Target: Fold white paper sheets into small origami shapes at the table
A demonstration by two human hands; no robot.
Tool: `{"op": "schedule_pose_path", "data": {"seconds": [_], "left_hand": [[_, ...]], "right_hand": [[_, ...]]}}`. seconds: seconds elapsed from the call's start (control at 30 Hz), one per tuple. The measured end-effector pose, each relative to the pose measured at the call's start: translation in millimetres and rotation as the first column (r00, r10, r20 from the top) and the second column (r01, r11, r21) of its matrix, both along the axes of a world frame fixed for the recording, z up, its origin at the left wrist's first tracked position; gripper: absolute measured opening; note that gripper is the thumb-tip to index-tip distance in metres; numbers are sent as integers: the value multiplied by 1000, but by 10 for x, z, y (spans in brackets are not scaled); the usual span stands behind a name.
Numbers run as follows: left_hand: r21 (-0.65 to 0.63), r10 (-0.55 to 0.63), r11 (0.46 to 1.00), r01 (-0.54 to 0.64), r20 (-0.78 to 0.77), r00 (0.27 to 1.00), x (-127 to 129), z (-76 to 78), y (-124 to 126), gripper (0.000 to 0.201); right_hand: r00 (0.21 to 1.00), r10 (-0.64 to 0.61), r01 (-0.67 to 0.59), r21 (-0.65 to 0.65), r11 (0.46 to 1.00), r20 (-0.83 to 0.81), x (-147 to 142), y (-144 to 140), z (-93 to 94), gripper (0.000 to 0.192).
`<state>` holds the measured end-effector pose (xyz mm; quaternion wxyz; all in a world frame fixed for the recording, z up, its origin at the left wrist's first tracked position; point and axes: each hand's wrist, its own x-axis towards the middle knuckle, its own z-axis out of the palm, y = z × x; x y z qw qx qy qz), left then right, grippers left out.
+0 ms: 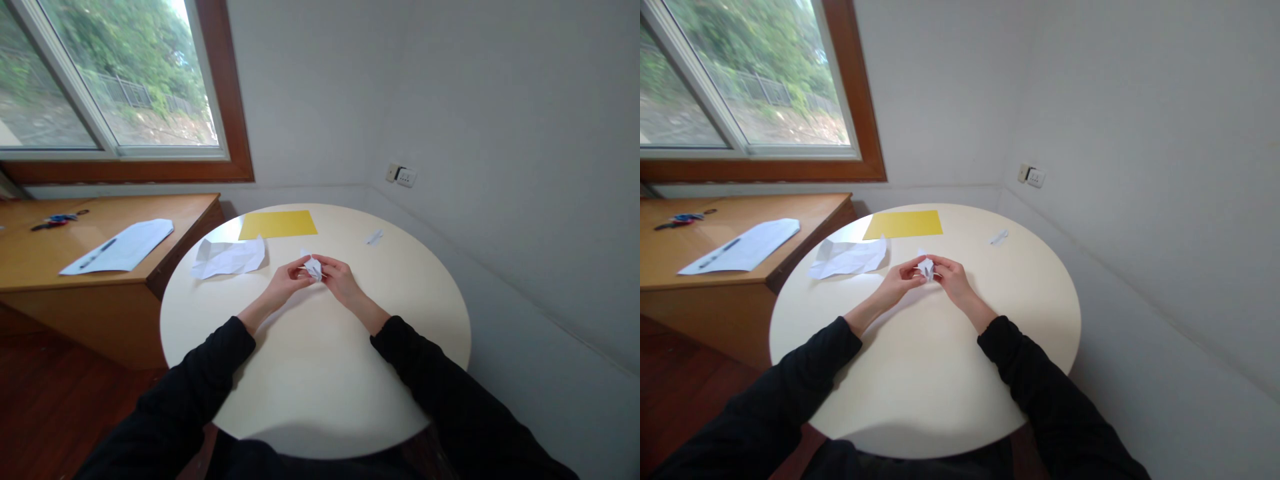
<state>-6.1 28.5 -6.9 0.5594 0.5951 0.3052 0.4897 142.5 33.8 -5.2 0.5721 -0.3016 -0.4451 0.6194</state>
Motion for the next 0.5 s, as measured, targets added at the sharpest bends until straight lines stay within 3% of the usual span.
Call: {"op": "schedule_pose_path", "data": {"seconds": [0.3, 0.5], "left_hand": [[91, 235, 969, -228, -72, 969, 10, -1, 19, 25], [181, 385, 915, -361, -125, 914, -17, -42, 54, 26]], "right_hand": [[996, 78, -78, -11, 997, 48, -33, -42, 9, 30], [979, 171, -170, -20, 985, 106, -58, -95, 30, 50]]}}
